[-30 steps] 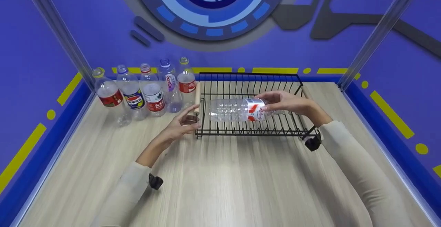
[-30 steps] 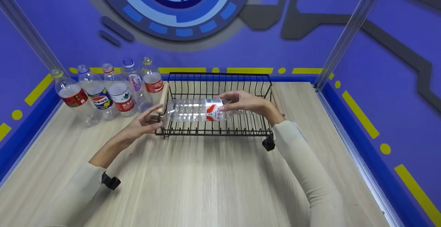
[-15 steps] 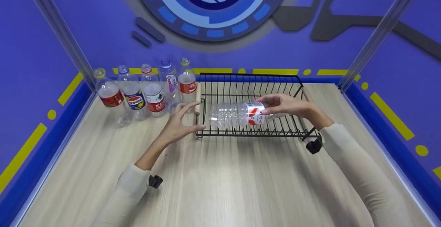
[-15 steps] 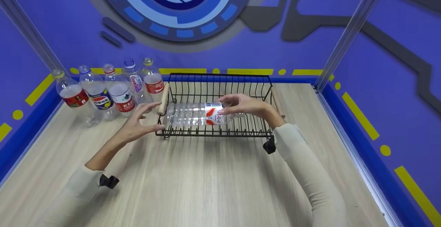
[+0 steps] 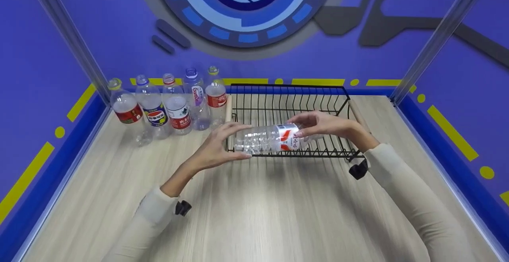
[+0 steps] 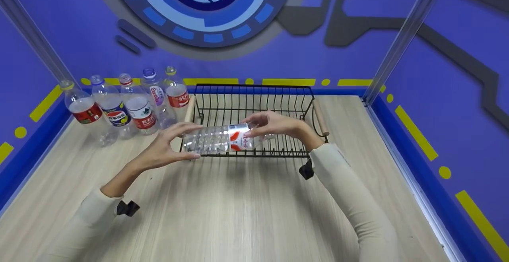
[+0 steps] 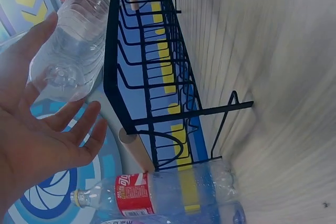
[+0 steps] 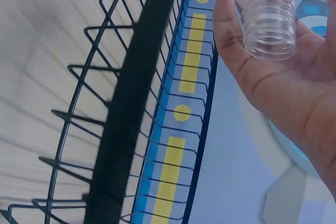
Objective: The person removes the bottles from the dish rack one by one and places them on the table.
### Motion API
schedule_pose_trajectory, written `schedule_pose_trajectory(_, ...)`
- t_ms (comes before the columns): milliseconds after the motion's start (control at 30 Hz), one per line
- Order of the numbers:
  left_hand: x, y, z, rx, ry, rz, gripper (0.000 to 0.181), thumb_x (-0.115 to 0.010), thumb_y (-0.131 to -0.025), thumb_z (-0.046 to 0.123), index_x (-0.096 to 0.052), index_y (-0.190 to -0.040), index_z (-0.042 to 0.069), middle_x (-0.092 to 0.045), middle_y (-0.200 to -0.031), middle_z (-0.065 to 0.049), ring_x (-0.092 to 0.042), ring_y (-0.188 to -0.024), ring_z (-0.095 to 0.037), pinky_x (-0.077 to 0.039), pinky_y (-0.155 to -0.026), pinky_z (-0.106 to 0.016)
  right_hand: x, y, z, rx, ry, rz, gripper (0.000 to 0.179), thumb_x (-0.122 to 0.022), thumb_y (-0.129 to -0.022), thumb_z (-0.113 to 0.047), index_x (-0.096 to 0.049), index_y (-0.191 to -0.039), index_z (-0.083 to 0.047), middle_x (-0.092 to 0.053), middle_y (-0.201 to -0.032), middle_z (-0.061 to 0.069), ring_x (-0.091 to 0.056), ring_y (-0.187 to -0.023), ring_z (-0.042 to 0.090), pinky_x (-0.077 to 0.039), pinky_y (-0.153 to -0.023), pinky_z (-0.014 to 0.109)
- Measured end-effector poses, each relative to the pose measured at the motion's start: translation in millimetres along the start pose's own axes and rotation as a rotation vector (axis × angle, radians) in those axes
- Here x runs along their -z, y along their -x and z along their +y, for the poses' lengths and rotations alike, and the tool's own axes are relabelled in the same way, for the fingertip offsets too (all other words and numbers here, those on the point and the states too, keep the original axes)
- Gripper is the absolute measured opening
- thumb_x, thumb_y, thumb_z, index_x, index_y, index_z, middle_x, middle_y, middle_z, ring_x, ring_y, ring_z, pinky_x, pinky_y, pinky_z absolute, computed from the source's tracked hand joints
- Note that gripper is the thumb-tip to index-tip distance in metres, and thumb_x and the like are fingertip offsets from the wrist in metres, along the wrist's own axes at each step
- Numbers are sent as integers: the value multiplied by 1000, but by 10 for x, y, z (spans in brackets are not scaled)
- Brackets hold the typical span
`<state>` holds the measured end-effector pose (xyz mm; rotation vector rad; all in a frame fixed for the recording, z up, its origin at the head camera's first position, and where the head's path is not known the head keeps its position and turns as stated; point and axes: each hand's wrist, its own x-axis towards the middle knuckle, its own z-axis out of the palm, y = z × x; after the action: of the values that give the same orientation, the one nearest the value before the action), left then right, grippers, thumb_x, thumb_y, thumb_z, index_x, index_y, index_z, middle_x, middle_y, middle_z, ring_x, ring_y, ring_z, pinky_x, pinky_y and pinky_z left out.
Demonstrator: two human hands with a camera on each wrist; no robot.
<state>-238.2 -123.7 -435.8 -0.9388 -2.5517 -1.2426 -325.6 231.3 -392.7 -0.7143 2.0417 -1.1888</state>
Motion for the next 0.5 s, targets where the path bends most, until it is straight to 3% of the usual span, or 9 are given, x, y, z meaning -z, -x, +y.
schedule_pose_trajectory(133, -20, -14, 37, 8, 21, -19, 73, -90, -77, 36, -60, -143, 23, -62, -139, -9, -58, -124, -33, -50, -101, -56, -51, -19, -29, 9, -23, -29, 61, -73, -95, -18, -47, -149, -6, -60, -138, 15, -68, -109, 21, -59, -93, 36)
schedule_pose_trajectory(367, -77, -21, 91, 27, -18, -20, 82, -94, -71, 38, -61, -142, 15, -65, -134, -11, -61, -118, -30, -52, -99, -48, -94, -19, -44, -12, 0, -27, 59, -73, -94, -21, -50, -148, -9, -64, -133, 13, -69, -108, 22, -59, -92, 35)
schedule_pose_trajectory(500, -96, -31, 115, 13, -67, 16, 79, -94, -69, 37, -63, -139, 14, -66, -131, -11, -62, -115, -28, -54, -96, -47, -85, -8, -38, -11, -7, -31, 61, -74, -94, -21, -49, -149, -8, -64, -133, 15, -69, -107, 21, -59, -93, 36)
